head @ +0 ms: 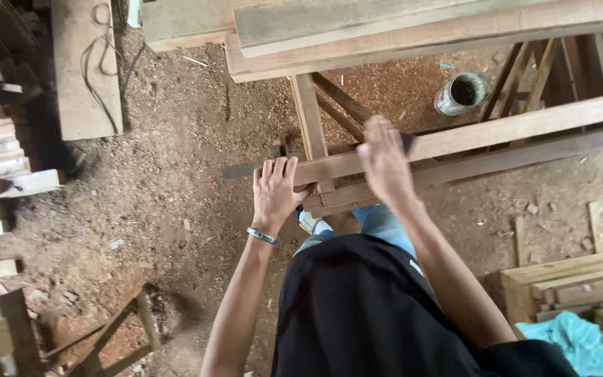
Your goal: The person sands long pieces of wood using a small piece of sandpaper held in their hands, working across the surface and edges of multiple planks on a wooden stand.
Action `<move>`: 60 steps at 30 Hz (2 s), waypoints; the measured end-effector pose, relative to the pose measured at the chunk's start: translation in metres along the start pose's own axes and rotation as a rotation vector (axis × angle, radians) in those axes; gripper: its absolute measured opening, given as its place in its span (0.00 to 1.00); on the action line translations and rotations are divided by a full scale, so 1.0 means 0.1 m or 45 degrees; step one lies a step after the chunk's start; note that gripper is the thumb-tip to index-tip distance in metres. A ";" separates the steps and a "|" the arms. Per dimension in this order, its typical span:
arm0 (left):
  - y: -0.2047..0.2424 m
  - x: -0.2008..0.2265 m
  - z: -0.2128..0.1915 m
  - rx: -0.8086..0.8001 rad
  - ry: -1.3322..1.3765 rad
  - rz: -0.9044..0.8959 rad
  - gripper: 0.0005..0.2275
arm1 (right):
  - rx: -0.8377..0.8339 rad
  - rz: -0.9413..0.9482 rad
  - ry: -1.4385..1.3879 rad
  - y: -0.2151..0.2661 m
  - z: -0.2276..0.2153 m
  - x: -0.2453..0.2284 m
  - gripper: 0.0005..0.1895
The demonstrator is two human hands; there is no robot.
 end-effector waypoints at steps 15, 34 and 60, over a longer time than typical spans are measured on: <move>0.04 -0.11 0.24 0.246 -0.124 0.092 0.36 | 0.260 0.038 0.182 0.07 -0.09 0.30 0.29; 0.17 -0.07 0.10 0.315 -0.066 0.079 0.36 | 0.208 0.112 -0.017 0.50 -0.64 0.77 0.28; 0.13 0.03 -0.01 0.601 -0.097 0.198 0.35 | 0.643 0.317 -1.862 0.39 -0.39 2.41 0.18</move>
Point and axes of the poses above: each hand's wrist, its own y-axis away from the middle knuckle, its own z-axis out of the palm, x = y × z, the point moved 3 cm from there along -y, towards the middle knuckle, and after that the axes turned 2 degrees about -z, right-handed, at the moved point
